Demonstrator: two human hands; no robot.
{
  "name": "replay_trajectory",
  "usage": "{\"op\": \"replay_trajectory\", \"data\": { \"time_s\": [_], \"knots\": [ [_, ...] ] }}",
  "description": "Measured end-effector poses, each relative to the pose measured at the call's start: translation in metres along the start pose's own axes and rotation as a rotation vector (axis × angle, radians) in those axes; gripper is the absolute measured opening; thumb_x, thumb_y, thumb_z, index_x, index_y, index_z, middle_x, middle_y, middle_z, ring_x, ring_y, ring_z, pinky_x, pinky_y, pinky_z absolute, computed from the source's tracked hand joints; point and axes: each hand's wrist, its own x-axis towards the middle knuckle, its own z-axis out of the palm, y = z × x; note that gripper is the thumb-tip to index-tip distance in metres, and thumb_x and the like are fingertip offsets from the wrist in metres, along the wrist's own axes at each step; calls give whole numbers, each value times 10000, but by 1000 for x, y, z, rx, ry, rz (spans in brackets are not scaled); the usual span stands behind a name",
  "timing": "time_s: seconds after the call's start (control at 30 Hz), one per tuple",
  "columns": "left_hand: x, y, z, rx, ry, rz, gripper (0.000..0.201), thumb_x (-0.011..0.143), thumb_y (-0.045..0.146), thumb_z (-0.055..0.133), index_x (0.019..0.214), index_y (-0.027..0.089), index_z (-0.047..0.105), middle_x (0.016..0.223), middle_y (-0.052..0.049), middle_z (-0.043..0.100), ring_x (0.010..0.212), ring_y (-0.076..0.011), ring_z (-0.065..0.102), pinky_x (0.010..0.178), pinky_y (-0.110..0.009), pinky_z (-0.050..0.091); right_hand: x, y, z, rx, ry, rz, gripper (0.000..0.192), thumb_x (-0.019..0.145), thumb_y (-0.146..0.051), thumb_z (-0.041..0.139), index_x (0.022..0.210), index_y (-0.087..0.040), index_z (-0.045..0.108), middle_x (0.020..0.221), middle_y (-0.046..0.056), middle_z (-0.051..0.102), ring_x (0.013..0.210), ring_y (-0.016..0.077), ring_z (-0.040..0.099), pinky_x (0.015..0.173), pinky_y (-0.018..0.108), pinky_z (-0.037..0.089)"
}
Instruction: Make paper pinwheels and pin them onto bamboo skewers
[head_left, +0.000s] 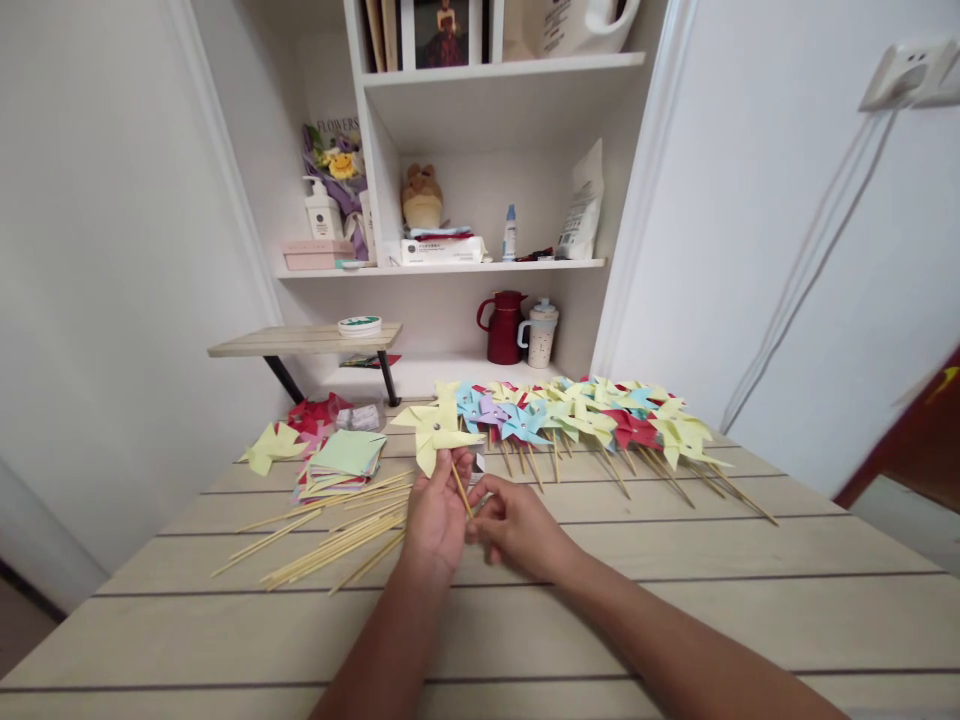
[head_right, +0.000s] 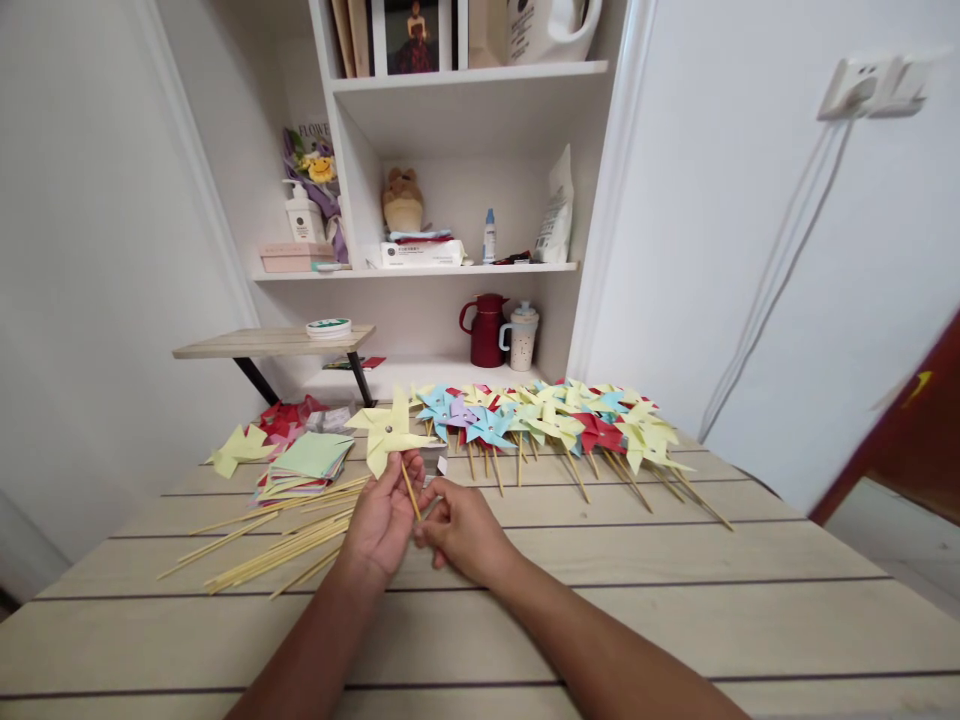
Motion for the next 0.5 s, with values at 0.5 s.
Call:
{"op": "replay_trajectory", "data": {
  "time_s": [0.5],
  "knots": [
    [0, 2, -1, 460, -134, 49, 442, 781, 313, 774, 1199, 209, 674, 1056, -61, 732, 934, -130, 670, 812, -206, 534, 14, -27, -23, 290, 285, -142, 301, 611, -329, 808, 758, -195, 582, 598, -34, 648, 508, 118, 608, 420, 216, 493]
  ]
}}
